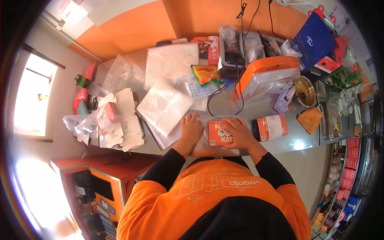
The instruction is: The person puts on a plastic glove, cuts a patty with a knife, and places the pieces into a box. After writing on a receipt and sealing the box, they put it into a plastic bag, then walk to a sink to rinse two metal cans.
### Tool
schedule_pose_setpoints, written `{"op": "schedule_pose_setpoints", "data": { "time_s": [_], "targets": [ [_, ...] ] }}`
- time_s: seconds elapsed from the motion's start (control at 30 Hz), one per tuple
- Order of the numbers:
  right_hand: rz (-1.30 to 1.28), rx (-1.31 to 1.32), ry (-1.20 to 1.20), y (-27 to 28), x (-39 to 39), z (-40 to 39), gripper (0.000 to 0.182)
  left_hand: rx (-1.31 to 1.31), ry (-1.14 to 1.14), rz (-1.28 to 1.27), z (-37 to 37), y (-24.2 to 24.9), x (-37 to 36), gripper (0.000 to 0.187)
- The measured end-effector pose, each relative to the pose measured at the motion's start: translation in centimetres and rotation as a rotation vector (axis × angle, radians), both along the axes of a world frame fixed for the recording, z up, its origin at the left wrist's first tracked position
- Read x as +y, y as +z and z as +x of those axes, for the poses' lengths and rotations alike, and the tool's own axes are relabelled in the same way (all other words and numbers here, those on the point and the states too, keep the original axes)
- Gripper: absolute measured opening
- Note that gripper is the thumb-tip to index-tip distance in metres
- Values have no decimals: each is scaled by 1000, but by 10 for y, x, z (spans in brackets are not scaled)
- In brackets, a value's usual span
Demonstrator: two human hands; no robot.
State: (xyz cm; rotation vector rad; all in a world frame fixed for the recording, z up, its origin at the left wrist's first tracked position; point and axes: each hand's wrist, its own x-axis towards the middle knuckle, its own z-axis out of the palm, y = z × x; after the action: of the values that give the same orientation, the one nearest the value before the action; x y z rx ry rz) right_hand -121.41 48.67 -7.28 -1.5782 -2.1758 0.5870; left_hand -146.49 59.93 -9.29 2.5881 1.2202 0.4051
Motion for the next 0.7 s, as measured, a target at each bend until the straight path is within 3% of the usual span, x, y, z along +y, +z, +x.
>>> {"op": "schedule_pose_setpoints", "data": {
  "time_s": [0.07, 0.17, 0.27, 0.37, 0.47, 0.57, 0.63, 0.7],
  "targets": [
    [-1, -20, 12, 1, 1, 0, 94, 51, 53, 5, 4, -12, 5, 10],
    [2, 1, 3, 3, 2, 0, 87, -288, 145, -3, 6, 6, -2, 10],
    [46, -22, -164, 9, 4, -7, 76, -499, 175, -427, 2, 11, -25, 11],
    [19, -61, -213, 8, 7, -7, 67, -404, 208, -585, -9, 15, -43, 15],
    [131, -90, -239, -9, 6, -12, 62, -377, 85, -415, -12, -4, -45, 20],
    [173, -91, -207, -10, 5, -16, 56, -92, 139, -431, -15, -8, -46, 26],
    [191, -92, -259, -11, 5, -23, 53, 82, 48, -465, -21, -13, -49, 34],
    [191, -97, -278, -14, 4, -24, 51, 142, -71, -759, -26, -12, -50, 38]
  ]
}}
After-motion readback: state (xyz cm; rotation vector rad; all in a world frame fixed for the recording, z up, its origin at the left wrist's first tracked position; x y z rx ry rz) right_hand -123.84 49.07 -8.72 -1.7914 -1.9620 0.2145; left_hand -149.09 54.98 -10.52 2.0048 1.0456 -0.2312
